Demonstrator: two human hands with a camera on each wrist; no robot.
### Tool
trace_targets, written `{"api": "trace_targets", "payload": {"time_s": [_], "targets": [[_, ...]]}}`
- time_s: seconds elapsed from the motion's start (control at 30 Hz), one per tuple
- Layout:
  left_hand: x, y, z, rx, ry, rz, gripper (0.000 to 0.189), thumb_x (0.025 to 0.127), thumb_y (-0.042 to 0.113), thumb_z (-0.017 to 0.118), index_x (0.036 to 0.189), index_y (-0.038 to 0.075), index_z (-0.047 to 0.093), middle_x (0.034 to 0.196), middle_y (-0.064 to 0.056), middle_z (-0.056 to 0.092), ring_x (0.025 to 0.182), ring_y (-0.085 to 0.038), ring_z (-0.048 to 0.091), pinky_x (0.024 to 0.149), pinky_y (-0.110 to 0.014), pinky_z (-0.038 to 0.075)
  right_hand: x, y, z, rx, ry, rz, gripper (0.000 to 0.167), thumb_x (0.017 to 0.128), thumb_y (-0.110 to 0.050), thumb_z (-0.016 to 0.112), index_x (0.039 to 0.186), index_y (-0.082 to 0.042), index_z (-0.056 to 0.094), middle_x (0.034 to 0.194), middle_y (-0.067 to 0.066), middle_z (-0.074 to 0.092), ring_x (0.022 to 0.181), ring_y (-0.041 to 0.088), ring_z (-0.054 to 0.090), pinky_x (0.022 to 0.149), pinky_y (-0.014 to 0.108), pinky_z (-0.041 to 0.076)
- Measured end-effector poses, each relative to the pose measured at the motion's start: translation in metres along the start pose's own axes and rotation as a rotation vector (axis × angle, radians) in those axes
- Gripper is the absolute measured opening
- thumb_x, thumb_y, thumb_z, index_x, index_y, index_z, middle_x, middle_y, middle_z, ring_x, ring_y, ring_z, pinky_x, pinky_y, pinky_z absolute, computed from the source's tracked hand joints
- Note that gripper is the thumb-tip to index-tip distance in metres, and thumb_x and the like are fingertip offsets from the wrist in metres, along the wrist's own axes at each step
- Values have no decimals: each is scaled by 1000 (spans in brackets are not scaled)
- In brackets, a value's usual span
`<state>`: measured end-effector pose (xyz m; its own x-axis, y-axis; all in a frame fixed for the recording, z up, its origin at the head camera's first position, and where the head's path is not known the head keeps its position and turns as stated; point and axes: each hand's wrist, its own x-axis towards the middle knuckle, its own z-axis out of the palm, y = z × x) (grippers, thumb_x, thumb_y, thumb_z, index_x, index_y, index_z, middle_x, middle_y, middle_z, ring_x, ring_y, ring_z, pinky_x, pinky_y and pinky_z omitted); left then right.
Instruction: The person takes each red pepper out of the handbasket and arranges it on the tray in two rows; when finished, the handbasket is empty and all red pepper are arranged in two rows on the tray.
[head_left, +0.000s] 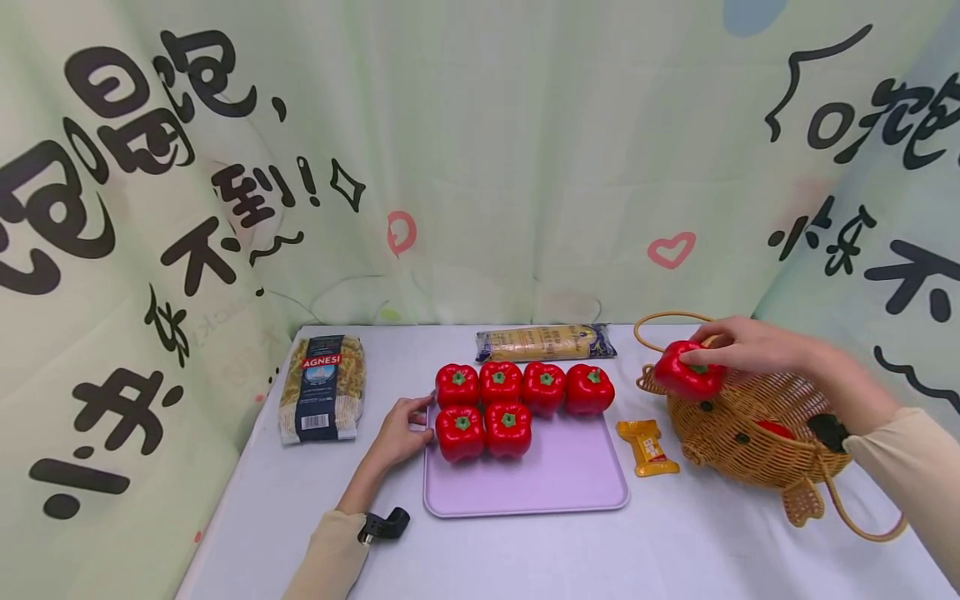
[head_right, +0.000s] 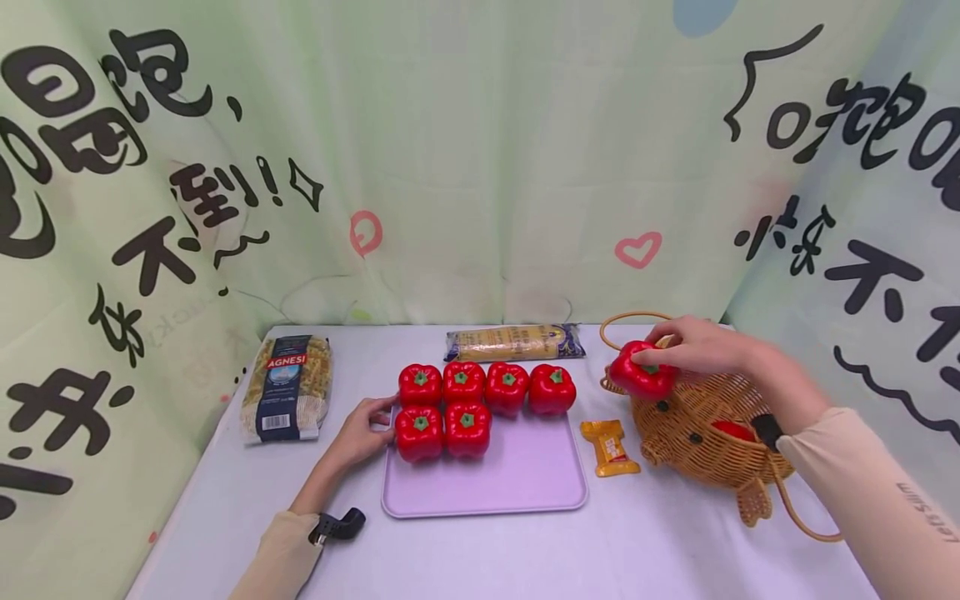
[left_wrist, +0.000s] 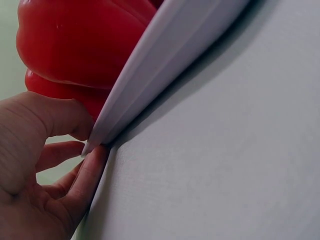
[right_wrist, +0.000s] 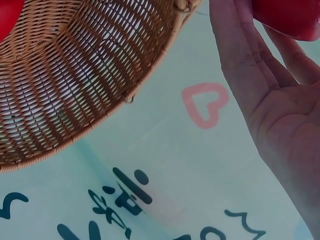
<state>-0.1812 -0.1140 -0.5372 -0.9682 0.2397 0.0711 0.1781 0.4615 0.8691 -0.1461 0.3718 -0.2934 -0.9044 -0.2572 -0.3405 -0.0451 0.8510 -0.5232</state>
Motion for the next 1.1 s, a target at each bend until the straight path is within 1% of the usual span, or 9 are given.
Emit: {"api": "trace_targets", "payload": {"time_s": [0.17,0.3,0.53,0.6,0.8,0.97,1.1], "targets": [[0,0,0,-5,2,7,59,76,-5,71,133,-4,58,116,-18,56,96,-28,62,79,-37,57,5,-5,9,-16,-18,-9,56,90,-39,67,124,4,55,107,9,64,94,22,58,70,35,58],[0,1,0,-6,4,4,59,76,-5,70,133,-4,58,116,-18,56,96,-27,62,79,-38,57,11,-8,17,4,-49,-3,52,89,-39,68,119,2,57,102,7,65,91,21,59,69,34,58],[0,1,0,-6,-1,1,59,76,-6,70,133,-4,58,116,-19,56,95,-28,62,79,-38,57,20,-15,30,22,-62,-22,53,88,-39,70,118,1,52,106,9,64,92,21,61,71,36,59],[0,1,0,-2,-1,2,59,75,-6,70,133,-4,58,116,-19,56,95,-28,62,78,-38,57,23,-19,33,27,-67,-25,54,88,-39,71,118,1,52,105,10,64,91,21,62,71,37,59],[-1,2,0,7,-3,-18,60,77,-5,71,135,-2,57,119,-17,56,96,-26,61,80,-37,57,32,-28,44,59,-120,-37,51,88,-37,71,117,2,52,100,9,64,86,21,62,72,38,59],[-1,4,0,17,-2,-33,60,77,-4,70,136,0,57,120,-16,56,97,-26,61,82,-38,57,36,-35,50,47,-132,-45,48,89,-37,70,115,0,53,99,9,65,84,20,62,70,37,59],[-1,3,0,27,-5,-23,59,77,-4,70,135,-1,57,119,-17,56,96,-26,61,82,-37,57,40,-40,57,42,-142,-63,46,89,-36,69,115,-1,54,99,7,66,81,19,62,66,36,58]]}}
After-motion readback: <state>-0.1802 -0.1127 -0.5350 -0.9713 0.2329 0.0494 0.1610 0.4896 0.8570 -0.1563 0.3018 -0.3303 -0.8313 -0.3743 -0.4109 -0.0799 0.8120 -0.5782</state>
